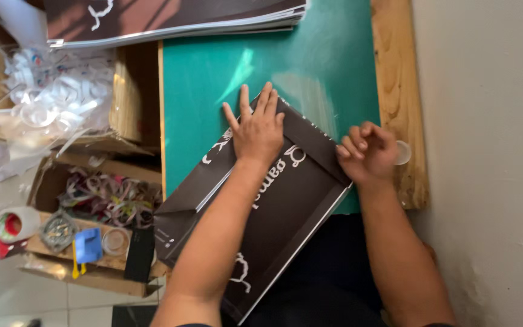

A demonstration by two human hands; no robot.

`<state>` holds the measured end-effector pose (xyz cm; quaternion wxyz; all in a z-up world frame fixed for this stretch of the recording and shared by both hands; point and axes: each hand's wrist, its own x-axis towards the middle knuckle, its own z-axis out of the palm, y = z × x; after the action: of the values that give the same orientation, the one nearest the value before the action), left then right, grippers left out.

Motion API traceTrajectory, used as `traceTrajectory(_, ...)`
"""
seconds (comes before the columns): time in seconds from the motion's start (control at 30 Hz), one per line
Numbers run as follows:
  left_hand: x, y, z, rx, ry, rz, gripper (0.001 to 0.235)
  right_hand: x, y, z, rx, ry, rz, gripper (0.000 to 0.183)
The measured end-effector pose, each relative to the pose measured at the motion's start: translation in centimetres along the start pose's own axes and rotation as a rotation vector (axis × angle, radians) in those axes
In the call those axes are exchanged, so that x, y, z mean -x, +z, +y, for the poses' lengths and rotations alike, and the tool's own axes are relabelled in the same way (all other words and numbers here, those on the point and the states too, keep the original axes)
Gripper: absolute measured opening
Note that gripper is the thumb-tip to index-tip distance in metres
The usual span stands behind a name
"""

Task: The person folds printed paper sheets into shopping bags, creasing the edges by hand and using a circular tool to press the folds flat. They tuck the edges and bottom flaps together to form the bag shape.

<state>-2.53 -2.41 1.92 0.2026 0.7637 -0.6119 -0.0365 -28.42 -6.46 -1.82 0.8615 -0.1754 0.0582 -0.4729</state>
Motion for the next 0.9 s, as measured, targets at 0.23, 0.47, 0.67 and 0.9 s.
traceTrajectory(0.23,-2.3,0.6,-4.2,0.014,0.348,-0.077,0.051,6.3,2.4,-4.3,2.461,-0.421,0.119,0.048)
traceTrajectory(0.47,-2.5,0.1,-4.2,0.064,0.373,-0.086,0.051,8.1,5.9,-3.5,2.508,-0.190,0.293,0.044)
traceTrajectory(0.67,-2.5,-0.4,-4.1,0.090,0.338,-0.097,0.051,7.1,9.7,0.3,2.082,-0.153,-0.203,0.040)
traceTrajectory(0.9,-2.4,-1.3,-3.7,0.176,0.290,-0.093,0.055,-1.3,7.4,2.4,2.282,-0.301,-0.534,0.035)
